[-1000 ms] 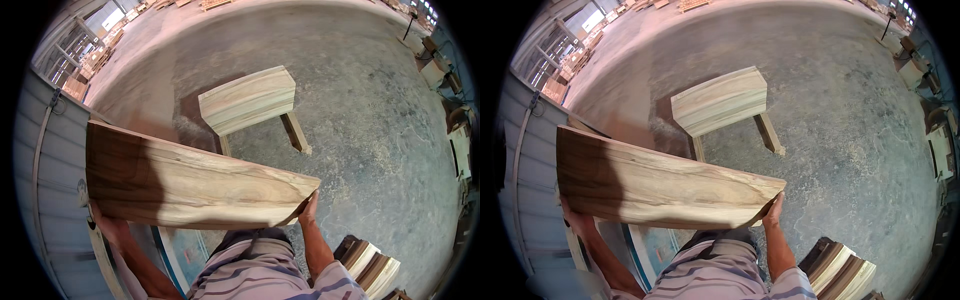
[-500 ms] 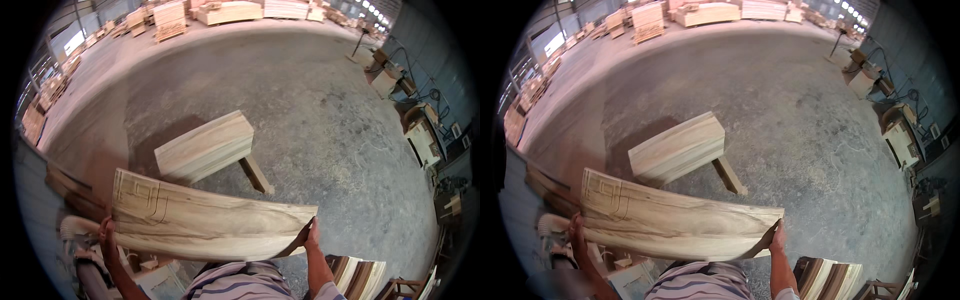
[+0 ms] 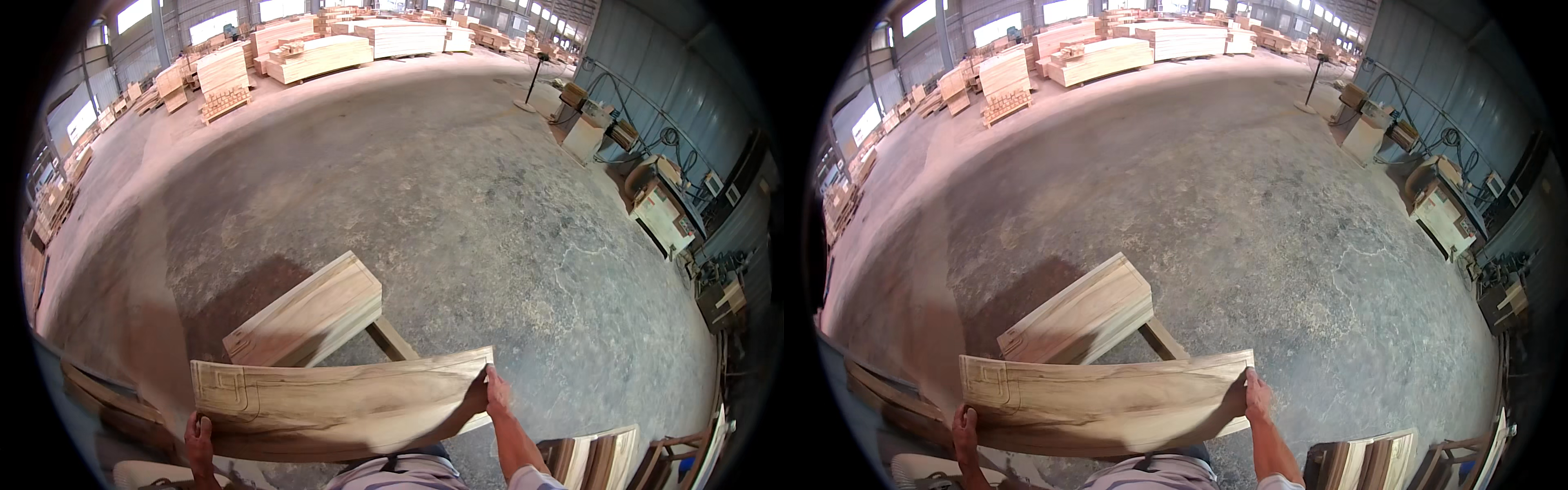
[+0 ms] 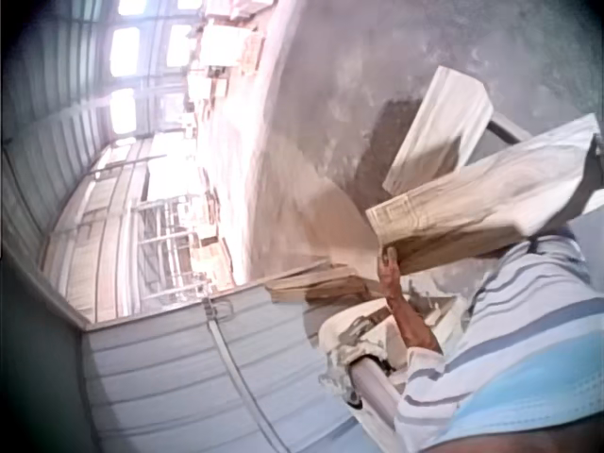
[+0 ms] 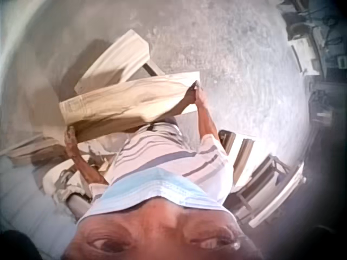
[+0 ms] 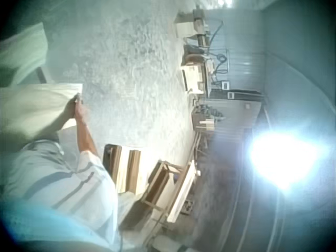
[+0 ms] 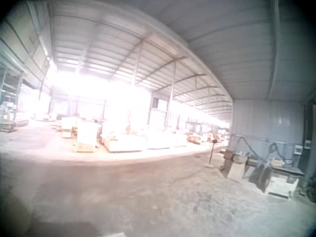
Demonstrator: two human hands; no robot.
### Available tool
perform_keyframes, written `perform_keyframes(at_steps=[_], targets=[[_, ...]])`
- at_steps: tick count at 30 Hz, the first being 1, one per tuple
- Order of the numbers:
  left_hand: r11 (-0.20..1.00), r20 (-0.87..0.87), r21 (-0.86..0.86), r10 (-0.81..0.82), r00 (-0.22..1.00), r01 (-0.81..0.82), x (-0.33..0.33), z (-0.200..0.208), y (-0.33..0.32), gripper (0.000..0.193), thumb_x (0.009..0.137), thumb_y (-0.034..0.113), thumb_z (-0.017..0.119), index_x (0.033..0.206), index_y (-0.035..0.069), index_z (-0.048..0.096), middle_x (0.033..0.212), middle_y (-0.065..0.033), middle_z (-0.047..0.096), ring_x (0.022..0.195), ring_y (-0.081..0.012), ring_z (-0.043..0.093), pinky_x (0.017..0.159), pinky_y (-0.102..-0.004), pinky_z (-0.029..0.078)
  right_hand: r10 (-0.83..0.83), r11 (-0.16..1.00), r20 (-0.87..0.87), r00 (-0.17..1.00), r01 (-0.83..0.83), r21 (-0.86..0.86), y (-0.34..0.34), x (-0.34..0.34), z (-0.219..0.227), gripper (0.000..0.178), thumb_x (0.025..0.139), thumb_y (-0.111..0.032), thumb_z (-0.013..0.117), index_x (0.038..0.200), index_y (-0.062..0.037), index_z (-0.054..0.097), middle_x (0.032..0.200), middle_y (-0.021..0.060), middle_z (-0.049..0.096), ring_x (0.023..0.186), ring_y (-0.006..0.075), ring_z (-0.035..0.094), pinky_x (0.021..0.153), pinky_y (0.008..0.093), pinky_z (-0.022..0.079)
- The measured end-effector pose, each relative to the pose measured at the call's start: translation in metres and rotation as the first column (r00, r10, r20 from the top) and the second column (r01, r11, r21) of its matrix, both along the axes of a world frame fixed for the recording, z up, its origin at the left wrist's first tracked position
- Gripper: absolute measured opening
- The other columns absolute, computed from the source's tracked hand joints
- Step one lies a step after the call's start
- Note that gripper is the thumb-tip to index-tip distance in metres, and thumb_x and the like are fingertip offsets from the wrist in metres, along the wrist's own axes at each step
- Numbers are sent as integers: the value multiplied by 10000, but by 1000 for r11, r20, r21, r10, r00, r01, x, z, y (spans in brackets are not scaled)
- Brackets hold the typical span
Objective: The person uses a belt sander to smooth the edges and surfaces of rectangular wooden panels. They handle the wood by hand, feeding it through the machine and flipping it to sand different sides. The person stacks the finished pieces on a nearby wooden stand.
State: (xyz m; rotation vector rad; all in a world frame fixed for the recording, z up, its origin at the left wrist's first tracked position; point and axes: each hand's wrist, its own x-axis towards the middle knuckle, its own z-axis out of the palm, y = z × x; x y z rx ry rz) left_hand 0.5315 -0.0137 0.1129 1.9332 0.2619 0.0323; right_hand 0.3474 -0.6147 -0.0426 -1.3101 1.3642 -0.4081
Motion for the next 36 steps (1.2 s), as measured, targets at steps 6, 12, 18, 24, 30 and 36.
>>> perform_keyframes(at_steps=[6,12,18,24,30,36], targets=[[980,-117,194,58,991,-35,11,2,-16,426,926,326,499,1166,-25,528,1038,-87,588,947,-165,527,852,-285,413,249,967,36,968,-246,-58,-27,123,41,519,812,-493,599,841,22,649,754,42,584,734,130,508,646,296,428],[942,-70,52,334,940,-331,5,-51,1,574,838,402,600,1256,22,496,1233,-146,511,1054,-272,510,924,-380,428,328,945,203,923,-320,-71,-59,191,21,460,840,-461,580,805,-7,646,720,10,578,706,98,502,632,258,416],[860,-154,241,492,857,-450,29,18,-84,503,867,413,561,1133,-13,590,1127,-173,580,960,-272,546,864,-354,455,335,942,145,931,-331,-54,-50,240,35,448,844,-427,597,886,16,648,785,53,634,754,117,555,697,263,452],[795,-63,407,516,855,-450,73,7,-92,517,880,450,527,1134,6,603,1122,-199,584,978,-310,555,891,-351,441,337,941,132,932,-328,-87,-41,266,34,461,839,-457,590,913,-5,642,805,35,620,783,116,540,708,256,439],[911,-271,-85,368,889,-403,141,-60,-41,555,893,446,498,1281,50,470,1288,-172,467,1094,-324,484,975,-376,395,381,910,35,924,-368,-191,-17,312,56,494,838,-478,569,944,1,633,812,66,626,800,140,547,726,287,441],[675,-347,-546,357,868,-496,159,-87,-7,434,902,342,538,1183,11,511,1124,-78,556,1004,-185,532,879,-320,431,471,834,-17,882,-451,-318,-5,354,38,450,855,-427,568,948,9,628,777,129,627,772,154,553,713,315,449]])
